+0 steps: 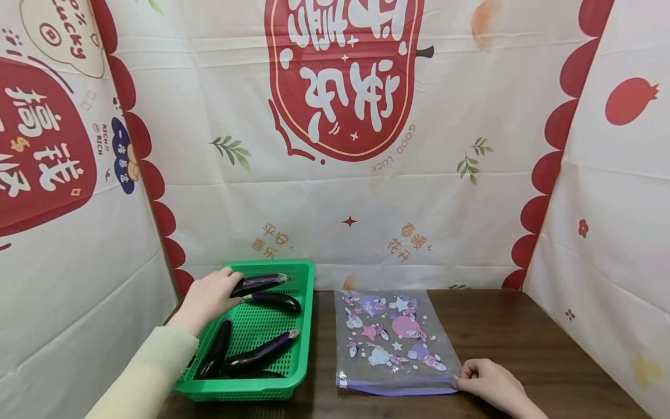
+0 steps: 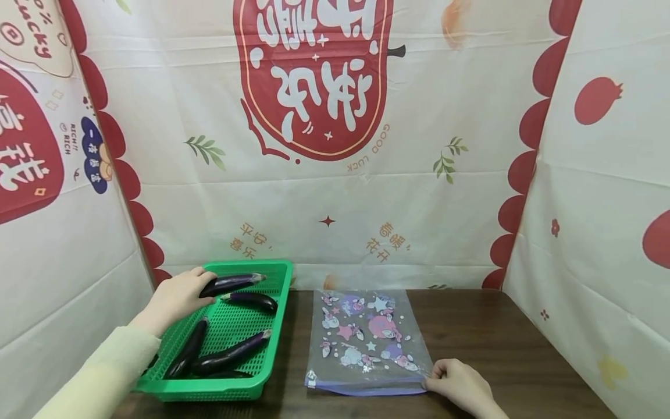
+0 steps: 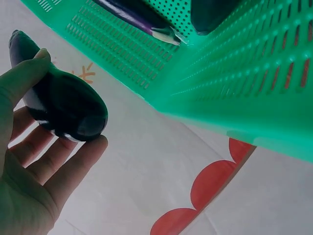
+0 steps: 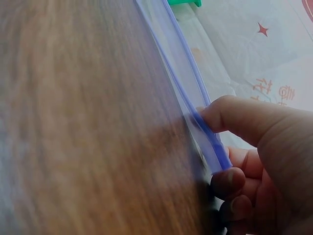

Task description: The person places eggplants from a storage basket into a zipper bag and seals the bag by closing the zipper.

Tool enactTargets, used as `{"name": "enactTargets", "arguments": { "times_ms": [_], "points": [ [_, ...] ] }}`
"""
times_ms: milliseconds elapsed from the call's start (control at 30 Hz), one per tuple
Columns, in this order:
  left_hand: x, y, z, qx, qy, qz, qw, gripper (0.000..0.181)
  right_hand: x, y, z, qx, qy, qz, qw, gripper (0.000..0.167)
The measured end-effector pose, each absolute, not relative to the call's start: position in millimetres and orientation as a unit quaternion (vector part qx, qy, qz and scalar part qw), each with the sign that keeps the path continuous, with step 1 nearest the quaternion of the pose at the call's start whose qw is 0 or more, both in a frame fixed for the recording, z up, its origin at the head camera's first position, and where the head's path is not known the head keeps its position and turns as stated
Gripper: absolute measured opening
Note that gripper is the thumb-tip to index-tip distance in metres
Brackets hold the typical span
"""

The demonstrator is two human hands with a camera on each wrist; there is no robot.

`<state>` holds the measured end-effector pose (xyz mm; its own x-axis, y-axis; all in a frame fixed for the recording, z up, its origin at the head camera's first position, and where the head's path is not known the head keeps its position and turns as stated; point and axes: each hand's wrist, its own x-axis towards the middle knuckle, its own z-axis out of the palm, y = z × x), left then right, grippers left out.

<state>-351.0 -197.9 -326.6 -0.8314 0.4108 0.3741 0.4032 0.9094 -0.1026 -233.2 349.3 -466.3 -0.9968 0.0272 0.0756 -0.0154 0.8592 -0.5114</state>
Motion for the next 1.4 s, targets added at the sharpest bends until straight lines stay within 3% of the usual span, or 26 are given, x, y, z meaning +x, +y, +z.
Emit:
{"name": "enactTargets", "arguments": {
  "times_ms": [1400],
  "points": [
    [-331.7, -166.4, -315.6, -0.259, -0.935, 0.037, 0.239, 0.042, -233.2, 354.8, -467.7, 0.027, -0.959, 0.28, 0.033, 0.03]
  ]
}}
